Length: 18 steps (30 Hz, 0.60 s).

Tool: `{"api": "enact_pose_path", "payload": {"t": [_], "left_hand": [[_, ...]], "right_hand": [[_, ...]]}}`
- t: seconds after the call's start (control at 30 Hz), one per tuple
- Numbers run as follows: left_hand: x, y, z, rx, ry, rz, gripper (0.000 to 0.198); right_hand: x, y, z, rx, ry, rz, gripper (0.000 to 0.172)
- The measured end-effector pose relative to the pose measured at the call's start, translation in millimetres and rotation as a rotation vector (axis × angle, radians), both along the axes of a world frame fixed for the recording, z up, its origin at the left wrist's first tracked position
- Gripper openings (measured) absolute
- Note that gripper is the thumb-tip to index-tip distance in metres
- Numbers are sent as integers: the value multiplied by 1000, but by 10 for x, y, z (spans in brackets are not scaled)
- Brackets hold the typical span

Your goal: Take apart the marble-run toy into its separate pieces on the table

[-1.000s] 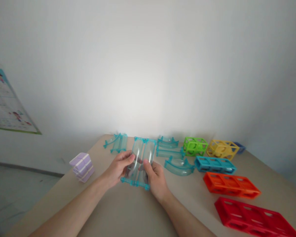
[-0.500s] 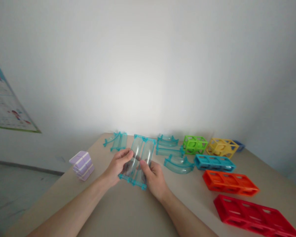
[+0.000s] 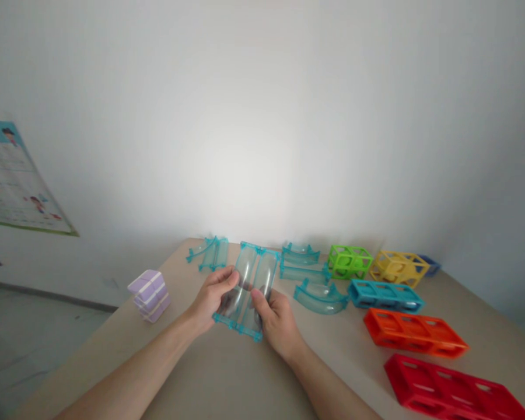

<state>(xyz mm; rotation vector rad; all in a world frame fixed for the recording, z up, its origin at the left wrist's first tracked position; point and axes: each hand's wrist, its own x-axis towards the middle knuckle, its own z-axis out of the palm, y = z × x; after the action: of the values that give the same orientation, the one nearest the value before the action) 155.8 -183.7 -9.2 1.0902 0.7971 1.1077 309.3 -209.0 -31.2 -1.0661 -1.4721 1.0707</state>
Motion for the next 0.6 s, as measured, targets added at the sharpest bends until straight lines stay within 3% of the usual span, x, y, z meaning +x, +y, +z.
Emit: {"api": "enact_pose_path", "payload": {"t": [0.17, 0.27, 0.33, 0.4, 0.43, 0.5, 0.6], "left_hand": [[12, -5, 9, -8, -14, -5, 35], [-4, 20, 21, -51, -27, 9, 35], [-32, 45, 33, -109, -78, 15, 30], [-68, 66, 49, -214, -137, -24, 23], [-88, 73, 57, -280, -158, -66, 20], [-127, 81, 69, -392, -177, -162, 17], [-177, 94, 44, -476, -159, -278, 16]], "right_hand": [[1, -2, 12, 29, 4, -25, 47], [62, -10, 35, 122, -6, -197, 40], [131, -34, 65, 280, -56, -404, 28], [187, -95, 119, 559, -177, -511, 10], [198, -142, 156, 715, -273, -486, 5], [164, -262, 249, 963, -496, -301, 19], [1, -444, 393, 971, -827, -4, 35]]}}
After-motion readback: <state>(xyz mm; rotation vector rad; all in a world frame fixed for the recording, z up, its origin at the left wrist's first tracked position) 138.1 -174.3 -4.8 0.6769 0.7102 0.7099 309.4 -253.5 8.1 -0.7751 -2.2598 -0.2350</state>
